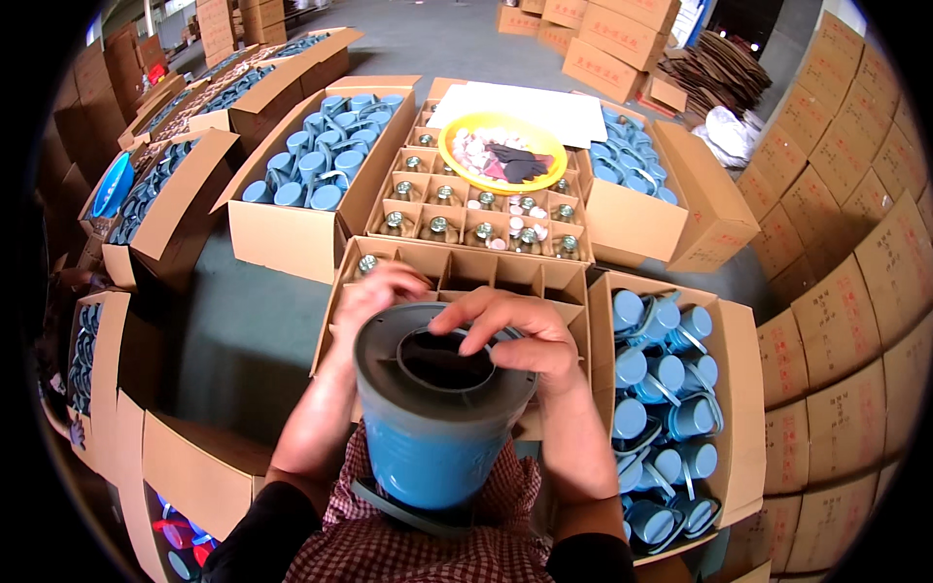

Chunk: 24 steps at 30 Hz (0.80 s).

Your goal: The person assembles vacuum flasks by inserting glass liners into blue plastic housings, securing them with base caps, and placing finished units into cardboard boxes.

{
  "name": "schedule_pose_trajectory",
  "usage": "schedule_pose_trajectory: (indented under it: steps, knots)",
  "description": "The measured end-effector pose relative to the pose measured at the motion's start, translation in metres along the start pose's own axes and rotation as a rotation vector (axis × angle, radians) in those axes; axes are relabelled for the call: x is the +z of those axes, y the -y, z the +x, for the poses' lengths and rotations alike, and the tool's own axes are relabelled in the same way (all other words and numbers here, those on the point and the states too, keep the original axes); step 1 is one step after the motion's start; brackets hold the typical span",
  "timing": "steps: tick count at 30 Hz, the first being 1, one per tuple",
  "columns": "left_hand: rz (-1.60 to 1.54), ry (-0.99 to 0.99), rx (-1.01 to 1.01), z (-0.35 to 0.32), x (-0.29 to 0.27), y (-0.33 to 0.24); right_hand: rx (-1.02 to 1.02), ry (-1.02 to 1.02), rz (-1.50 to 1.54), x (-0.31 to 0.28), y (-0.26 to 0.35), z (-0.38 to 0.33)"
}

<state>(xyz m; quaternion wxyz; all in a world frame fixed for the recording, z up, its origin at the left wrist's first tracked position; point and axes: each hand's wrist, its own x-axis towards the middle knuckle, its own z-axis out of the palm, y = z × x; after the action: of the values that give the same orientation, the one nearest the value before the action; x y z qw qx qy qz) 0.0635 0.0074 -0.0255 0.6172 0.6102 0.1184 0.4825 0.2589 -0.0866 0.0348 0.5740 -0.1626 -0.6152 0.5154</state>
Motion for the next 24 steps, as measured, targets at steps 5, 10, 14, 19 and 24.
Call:
schedule_pose_trajectory:
  steps: [5, 10, 14, 19, 24]
  knots:
    - [-0.546, 0.093, -0.635, -0.059, 0.060, 0.072, 0.560, 0.010, -0.495, 0.038, 0.074, 0.018]
    - [-0.296, 0.140, -0.690, -0.096, 0.070, 0.055, 0.661, 0.001, -1.275, 0.070, 0.106, 0.006]
    - [0.363, 0.133, -0.370, -0.121, 0.081, 0.016, 0.863, -0.118, -1.382, 0.036, 0.103, -0.024]
    - [0.864, 0.050, -0.130, -0.142, 0.126, -0.023, 0.831, -0.301, -1.334, -0.011, 0.074, -0.077]
    - [0.556, 0.067, -0.414, -0.139, 0.110, -0.005, 0.214, -0.861, -0.691, -0.014, 0.074, -0.127]
